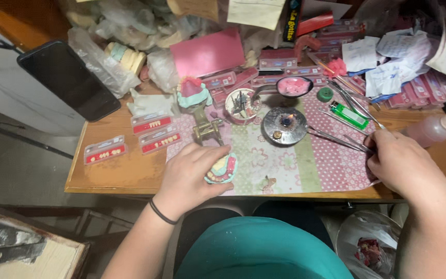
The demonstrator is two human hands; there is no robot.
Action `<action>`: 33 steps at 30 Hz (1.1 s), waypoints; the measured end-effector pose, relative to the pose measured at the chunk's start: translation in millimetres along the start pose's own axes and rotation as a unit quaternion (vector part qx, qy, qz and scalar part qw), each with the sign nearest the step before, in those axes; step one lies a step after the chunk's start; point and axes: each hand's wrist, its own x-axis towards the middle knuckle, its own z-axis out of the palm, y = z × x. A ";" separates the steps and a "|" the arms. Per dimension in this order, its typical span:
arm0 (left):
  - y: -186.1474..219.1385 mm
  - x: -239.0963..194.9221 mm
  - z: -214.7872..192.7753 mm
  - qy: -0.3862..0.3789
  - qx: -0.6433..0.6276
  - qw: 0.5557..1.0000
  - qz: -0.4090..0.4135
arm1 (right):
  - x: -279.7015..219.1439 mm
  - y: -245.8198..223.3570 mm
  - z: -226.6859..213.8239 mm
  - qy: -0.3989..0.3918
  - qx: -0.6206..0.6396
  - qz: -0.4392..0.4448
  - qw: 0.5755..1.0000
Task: The person works on a dental cast mounted in an articulator, using a small metal tool to adjust pink material on the lower jaw. They then use a rotary tool to grind a small tooth-shaped object and later apply pink material to the upper jaw with a brush, pressing it into place with their fingers.
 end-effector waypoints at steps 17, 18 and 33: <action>-4.7 -2.3 0.6 0.079 -0.100 0.992 0.022 | -65.5 -165.6 -12.7 0.083 0.320 -0.253 0.909; -4.5 -2.7 -0.6 0.080 -0.108 0.991 0.023 | -68.3 -179.2 -17.9 0.088 0.309 -0.264 0.909; -6.6 -3.4 -9.2 0.069 -0.139 0.988 0.020 | -58.1 -215.6 -3.5 0.090 0.173 -0.270 0.943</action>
